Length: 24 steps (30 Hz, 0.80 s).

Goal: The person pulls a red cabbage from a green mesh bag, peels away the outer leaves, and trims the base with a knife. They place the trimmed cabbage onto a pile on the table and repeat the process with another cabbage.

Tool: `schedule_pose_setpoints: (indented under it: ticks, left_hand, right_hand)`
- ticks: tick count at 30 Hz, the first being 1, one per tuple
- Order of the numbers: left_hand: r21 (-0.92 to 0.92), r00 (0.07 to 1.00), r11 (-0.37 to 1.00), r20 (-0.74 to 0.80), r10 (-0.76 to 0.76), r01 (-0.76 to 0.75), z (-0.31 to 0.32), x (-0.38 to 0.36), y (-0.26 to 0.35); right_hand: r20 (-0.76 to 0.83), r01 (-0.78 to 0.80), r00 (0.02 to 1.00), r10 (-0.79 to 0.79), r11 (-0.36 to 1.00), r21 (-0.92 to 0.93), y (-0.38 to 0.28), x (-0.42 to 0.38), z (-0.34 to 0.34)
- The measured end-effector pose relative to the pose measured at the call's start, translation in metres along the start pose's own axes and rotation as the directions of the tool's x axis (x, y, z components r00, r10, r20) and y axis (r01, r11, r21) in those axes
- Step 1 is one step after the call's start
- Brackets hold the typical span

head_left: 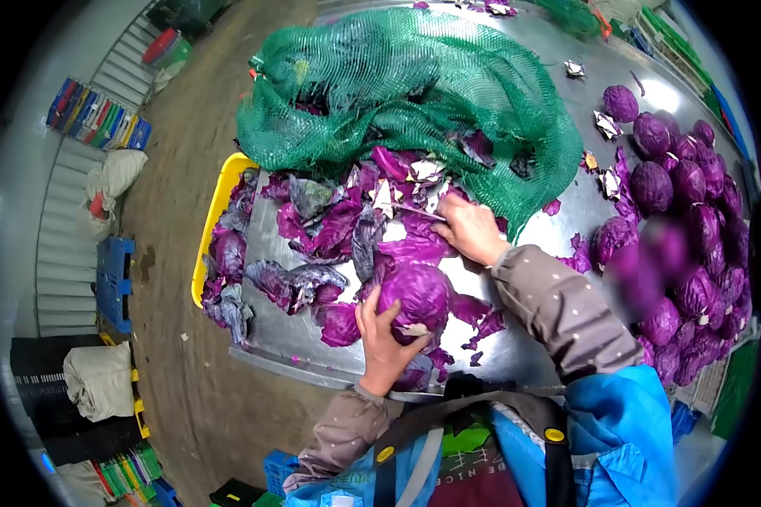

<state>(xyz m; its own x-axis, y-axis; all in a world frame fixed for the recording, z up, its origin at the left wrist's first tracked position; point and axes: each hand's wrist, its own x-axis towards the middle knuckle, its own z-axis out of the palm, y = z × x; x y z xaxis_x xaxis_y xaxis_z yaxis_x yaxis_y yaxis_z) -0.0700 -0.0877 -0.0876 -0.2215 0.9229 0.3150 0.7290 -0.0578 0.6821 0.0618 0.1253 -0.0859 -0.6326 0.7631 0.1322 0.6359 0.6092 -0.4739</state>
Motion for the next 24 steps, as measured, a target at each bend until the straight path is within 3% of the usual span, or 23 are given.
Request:
schedule_pose_setpoints:
  ticks: [3,5,7,8,9,10,11,13,15,16,17,19,20,21,24]
  left_hand:
    - [-0.030,0.997,0.998,-0.050,-0.064,0.063,0.001,0.009,0.006]
    - [-0.013,0.991,0.992,-0.050,-0.124,0.124,0.004,0.016,0.014]
    - [-0.014,0.993,0.995,-0.061,-0.103,0.102,0.007,0.020,0.015]
    - [-0.010,0.990,0.992,-0.056,-0.127,0.126,0.006,0.022,0.016]
    - [-0.004,0.987,0.988,-0.054,-0.153,0.153,0.006,0.023,0.017]
    - [-0.003,0.987,0.989,-0.057,-0.149,0.149,0.006,0.023,0.018]
    - [0.002,0.988,0.989,-0.048,-0.148,0.148,0.006,0.022,0.018]
    - [-0.042,0.983,0.983,-0.041,-0.180,0.178,0.004,0.025,0.017]
    - [-0.045,0.983,0.984,-0.048,-0.176,0.174,0.003,0.024,0.014]
    - [-0.054,0.983,0.983,-0.056,-0.177,0.174,0.002,0.023,0.011]
    - [-0.061,0.982,0.983,-0.062,-0.179,0.176,0.003,0.022,0.009]
    - [-0.052,0.980,0.980,-0.039,-0.195,0.193,0.003,0.017,0.011]
    - [-0.040,0.987,0.988,-0.052,-0.154,0.152,0.005,0.017,0.013]
    - [-0.030,0.992,0.994,-0.072,-0.105,0.103,0.008,0.020,0.014]
    - [-0.014,0.991,0.994,-0.078,-0.106,0.105,0.008,0.021,0.014]
  right_hand:
    - [-0.133,0.013,0.991,0.005,0.990,0.137,-0.034,-0.021,-0.047]
    - [0.309,-0.240,0.934,0.178,0.954,0.177,-0.051,-0.033,-0.068]
    - [0.207,-0.125,0.975,0.082,0.971,0.202,-0.042,-0.061,-0.046]
    - [0.254,-0.233,0.954,0.158,0.925,0.299,-0.044,-0.065,-0.048]
    - [0.250,-0.236,0.955,0.163,0.924,0.300,-0.040,-0.067,-0.044]
    - [0.329,-0.403,0.910,0.253,0.730,0.552,-0.033,-0.070,-0.034]
    - [0.432,-0.528,0.848,0.305,0.435,0.729,-0.028,-0.074,-0.024]
    - [0.399,-0.519,0.847,0.351,0.380,0.766,-0.014,-0.080,-0.010]
    - [0.406,-0.596,0.798,0.445,0.488,0.637,-0.002,-0.084,-0.010]
    - [0.509,-0.681,0.723,0.467,0.357,0.639,0.003,-0.090,-0.014]
    - [0.509,-0.681,0.724,0.465,0.362,0.637,-0.006,-0.086,-0.026]
    - [0.403,-0.556,0.831,0.383,0.544,0.628,-0.031,-0.083,-0.037]
    - [0.330,-0.438,0.892,0.308,0.766,0.470,-0.032,-0.079,-0.033]
    - [0.257,-0.377,0.919,0.299,0.858,0.349,-0.039,-0.075,-0.036]
    - [0.224,-0.386,0.921,0.320,0.835,0.393,-0.038,-0.073,-0.025]
